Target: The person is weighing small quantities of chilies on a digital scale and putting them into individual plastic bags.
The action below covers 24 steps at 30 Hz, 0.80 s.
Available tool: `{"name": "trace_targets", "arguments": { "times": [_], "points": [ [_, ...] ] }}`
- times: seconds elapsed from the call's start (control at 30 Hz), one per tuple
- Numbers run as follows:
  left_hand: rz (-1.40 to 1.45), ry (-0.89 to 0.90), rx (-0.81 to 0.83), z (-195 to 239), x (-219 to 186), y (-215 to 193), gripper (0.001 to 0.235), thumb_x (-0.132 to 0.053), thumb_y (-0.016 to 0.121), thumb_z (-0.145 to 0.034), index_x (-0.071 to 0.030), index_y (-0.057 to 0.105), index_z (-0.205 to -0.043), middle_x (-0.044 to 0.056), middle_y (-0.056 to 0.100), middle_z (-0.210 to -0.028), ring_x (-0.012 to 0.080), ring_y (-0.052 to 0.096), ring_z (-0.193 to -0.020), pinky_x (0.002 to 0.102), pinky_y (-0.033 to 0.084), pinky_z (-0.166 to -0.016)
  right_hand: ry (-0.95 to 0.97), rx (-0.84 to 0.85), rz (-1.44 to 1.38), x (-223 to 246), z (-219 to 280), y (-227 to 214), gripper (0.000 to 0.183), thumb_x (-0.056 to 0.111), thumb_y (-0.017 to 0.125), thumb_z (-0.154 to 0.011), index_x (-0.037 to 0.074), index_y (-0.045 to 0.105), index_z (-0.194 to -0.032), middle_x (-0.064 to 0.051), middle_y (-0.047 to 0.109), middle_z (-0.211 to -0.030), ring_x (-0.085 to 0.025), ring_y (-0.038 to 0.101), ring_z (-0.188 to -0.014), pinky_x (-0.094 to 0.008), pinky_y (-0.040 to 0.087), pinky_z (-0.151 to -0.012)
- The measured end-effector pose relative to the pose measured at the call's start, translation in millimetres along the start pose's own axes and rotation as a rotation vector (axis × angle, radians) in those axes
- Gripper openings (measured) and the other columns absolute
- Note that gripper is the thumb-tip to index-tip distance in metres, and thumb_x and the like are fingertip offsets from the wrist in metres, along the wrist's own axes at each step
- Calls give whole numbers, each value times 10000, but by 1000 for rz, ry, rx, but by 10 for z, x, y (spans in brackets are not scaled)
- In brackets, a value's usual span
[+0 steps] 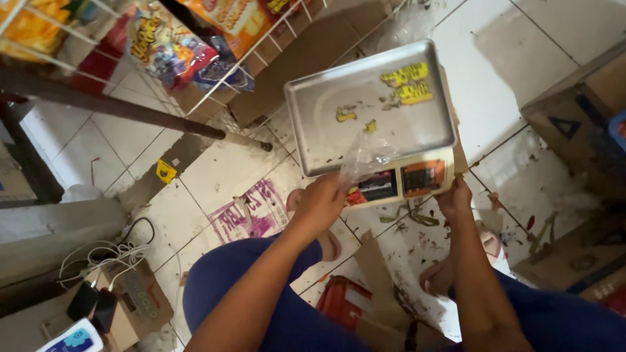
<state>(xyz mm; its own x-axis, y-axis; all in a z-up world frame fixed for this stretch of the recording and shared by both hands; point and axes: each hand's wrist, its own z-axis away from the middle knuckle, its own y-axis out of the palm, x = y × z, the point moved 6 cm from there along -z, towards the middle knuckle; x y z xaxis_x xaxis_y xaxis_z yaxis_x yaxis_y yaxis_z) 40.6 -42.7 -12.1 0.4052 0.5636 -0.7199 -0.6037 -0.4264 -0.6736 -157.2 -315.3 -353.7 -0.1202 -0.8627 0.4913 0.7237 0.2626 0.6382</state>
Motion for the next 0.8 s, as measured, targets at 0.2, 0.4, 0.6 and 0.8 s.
{"name": "trace_targets", "arguments": {
  "times": [0.2, 0.4, 0.6, 0.8],
  "points": [
    [-30, -66, 26, -12, 37, 15, 217, -189, 601, -926, -84, 657, -1108, 191, 696, -991, 396, 680, -957, 483, 536, -796, 29, 75, -1, 75, -531, 216, 788, 664, 289, -1014, 102, 443, -1544, -64, 562, -1487, -270, 513, -1362, -454, 375, -1178],
    [-46, -134, -15, -65, -140, -73, 289, -195, 576, -896, -92, 665, -1151, 195, 694, -1031, 407, 667, -948, 496, 517, -777, 85, 305, -9, 420, -1019, 510, 1391, 994, 377, -699, -56, 279, -1606, -208, 332, -1692, -374, 351, -1534, -530, 272, -1253],
    [31, -6, -83, -195, -100, 21, 248, -201, 552, -960, -77, 666, -1141, 201, 706, -1040, 405, 676, -983, 479, 530, -840, -82, -199, 106, 655, -914, 184, 918, 700, 463, -907, 29, 396, -1529, -237, 479, -1547, -402, 534, -1382, -544, 413, -1146],
    [39, 156, -160, -228, -313, 101, 203, -198, 565, -998, -88, 679, -1124, 197, 709, -1059, 402, 671, -1000, 475, 519, -848, -249, -394, 470, 1053, -446, 183, 441, 198, 550, -968, 53, 555, -1384, -156, 691, -1256, -345, 754, -1025, -476, 594, -806]
  ]
}}
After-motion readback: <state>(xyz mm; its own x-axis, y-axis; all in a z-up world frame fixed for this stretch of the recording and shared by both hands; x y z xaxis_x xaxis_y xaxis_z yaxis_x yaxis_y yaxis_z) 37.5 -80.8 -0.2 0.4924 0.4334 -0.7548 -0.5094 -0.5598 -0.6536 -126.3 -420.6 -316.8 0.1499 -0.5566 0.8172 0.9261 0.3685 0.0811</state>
